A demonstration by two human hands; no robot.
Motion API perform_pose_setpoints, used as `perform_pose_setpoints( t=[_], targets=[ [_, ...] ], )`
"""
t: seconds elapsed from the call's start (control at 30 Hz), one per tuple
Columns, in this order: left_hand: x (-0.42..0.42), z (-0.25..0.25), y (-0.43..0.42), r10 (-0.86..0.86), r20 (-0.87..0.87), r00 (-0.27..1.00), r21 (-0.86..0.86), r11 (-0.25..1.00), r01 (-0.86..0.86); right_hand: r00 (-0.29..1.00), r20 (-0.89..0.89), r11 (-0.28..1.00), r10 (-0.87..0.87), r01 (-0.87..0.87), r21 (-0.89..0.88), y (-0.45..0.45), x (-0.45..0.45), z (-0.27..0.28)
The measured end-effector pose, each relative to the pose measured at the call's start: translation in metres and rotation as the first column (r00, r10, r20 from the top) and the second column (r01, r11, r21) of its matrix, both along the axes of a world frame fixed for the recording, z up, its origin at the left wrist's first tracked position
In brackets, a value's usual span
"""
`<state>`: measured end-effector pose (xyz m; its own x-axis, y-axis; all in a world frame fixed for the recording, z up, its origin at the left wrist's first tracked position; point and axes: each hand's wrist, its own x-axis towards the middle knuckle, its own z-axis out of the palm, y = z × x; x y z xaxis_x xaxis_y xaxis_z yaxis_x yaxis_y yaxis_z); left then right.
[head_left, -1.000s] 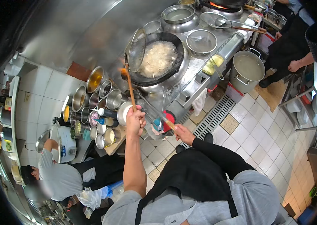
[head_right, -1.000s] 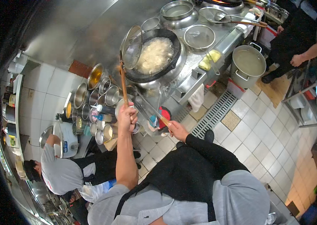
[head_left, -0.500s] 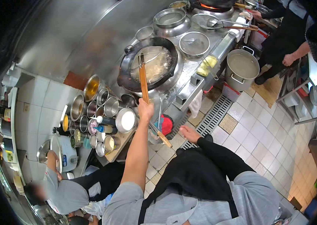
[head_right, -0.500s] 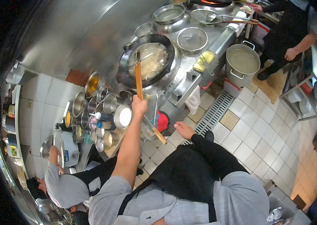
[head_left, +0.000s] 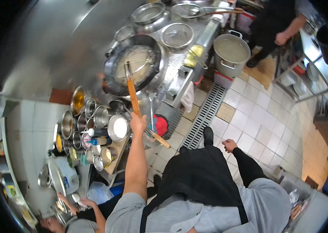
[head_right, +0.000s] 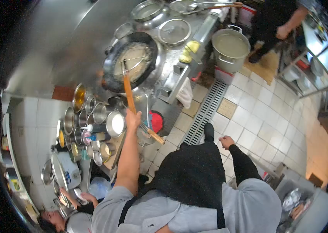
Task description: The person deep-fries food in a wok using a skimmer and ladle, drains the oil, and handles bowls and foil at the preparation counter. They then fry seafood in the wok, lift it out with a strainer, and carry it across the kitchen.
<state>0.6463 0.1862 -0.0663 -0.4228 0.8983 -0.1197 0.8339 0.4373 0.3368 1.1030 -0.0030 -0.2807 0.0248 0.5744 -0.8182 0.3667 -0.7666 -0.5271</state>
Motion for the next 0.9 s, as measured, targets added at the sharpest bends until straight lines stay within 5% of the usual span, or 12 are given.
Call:
perform_pose_setpoints(
  t=[0.17, 0.23, 0.37, 0.47, 0.57, 0.73, 0.83, 0.9],
  targets=[
    [-0.024, -0.03, -0.012, -0.18, -0.004, 0.984, 0.057, 0.982, 0.179, 0.969, 0.187, 0.983, 0.16, -0.173, 0.057, -0.038, -0.004, -0.012],
    [-0.02, -0.008, -0.026, -0.338, -0.009, 0.941, 0.201, 0.921, 0.332, 0.979, 0.202, 0.984, 0.025, -0.061, 0.17, -0.052, -0.023, -0.015],
    [0.016, 0.043, -0.08, -0.375, 0.112, 0.92, 0.611, 0.756, 0.234, 0.822, 0.452, 0.881, -0.347, 0.12, 0.458, -0.078, -0.069, -0.016],
    [0.023, 0.04, -0.12, -0.508, 0.583, 0.635, 0.501, 0.839, 0.211, 0.769, 0.429, 0.861, -0.474, 0.303, 0.408, -0.083, -0.091, -0.005],
    [0.047, 0.026, -0.146, -0.242, 0.94, 0.239, 0.157, 0.933, 0.324, 0.76, 0.451, 0.865, -0.467, 0.288, 0.41, -0.081, -0.1, -0.005],
    [0.097, -0.015, -0.123, 0.163, 0.976, 0.144, -0.206, 0.91, 0.36, 0.762, 0.38, 0.825, -0.524, 0.343, 0.45, -0.055, -0.116, 0.021],
    [0.123, -0.074, -0.069, 0.494, 0.867, -0.066, -0.465, 0.848, 0.254, 0.799, 0.343, 0.837, -0.494, 0.33, 0.436, -0.047, -0.113, 0.029],
    [0.14, -0.106, -0.033, 0.562, 0.814, -0.145, -0.536, 0.824, 0.183, 0.82, 0.35, 0.869, -0.453, 0.317, 0.381, -0.043, -0.103, 0.033]
  ],
)
